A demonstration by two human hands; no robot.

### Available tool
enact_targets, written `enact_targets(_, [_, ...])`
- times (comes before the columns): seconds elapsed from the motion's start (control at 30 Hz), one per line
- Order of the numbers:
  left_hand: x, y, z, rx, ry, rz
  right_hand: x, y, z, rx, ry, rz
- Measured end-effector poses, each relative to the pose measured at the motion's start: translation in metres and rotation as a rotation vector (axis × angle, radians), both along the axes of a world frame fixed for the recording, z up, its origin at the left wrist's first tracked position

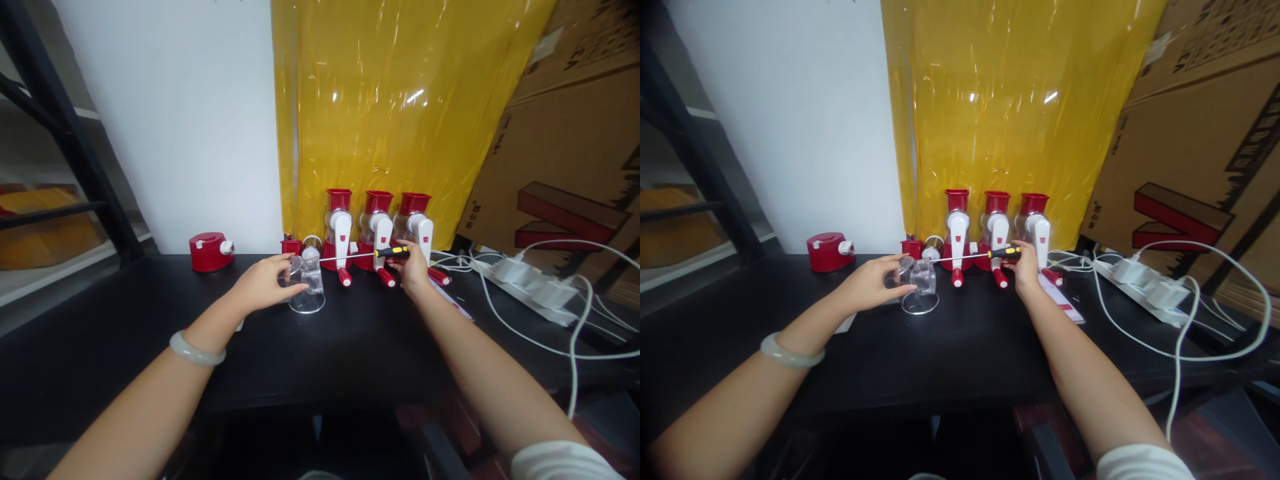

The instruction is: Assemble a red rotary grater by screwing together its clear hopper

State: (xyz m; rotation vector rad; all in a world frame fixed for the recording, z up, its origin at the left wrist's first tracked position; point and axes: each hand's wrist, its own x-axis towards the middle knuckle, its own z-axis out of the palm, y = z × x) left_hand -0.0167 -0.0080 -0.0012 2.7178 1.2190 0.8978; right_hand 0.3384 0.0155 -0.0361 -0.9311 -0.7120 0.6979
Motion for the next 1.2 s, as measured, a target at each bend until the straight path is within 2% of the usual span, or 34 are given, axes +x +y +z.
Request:
enact_targets(0.23, [0.0004,-0.0007,0.0009,-0.008,-0.019,-0.014,0.0008,0.0023,-0.0021,-0.008,-0.061,-0.032])
enact_targets(0.43, [0.0004,-0.0001,0.001,0.003,-0.02,-0.022,0.004,0.0001,0.0003,-0.049,0.023,0.082])
enact_targets(0.67, [-0.0002,0.0003,0.0004,-0.014,-0.022,-0.016,-0.0014,0.0001,-0.0006,-0.033,-0.069,-0.041])
enact_targets(0.77, [0.0001,-0.0005,0.001,-0.012,-0.024,-0.015,0.0002,0.0004,0.0001,-0.085,-0.025,-0.003])
enact_targets(0.87, [0.0006,-0.0009,0.0015,-0.014,-0.025,-0.012,0.0021,0.001,0.0004,-0.062,0.009,0.049])
enact_targets(1.07, [-0.0002,0.0005,0.001,-0.008,-0.019,-0.023,0.002,0.0039,-0.0026,0.008,-0.075,-0.033])
enact_targets(1.2, [0.0,-0.0004,0.0016,-0.012,0.0,-0.025,0.0042,0.0046,-0.0027,-0.081,-0.034,0.014])
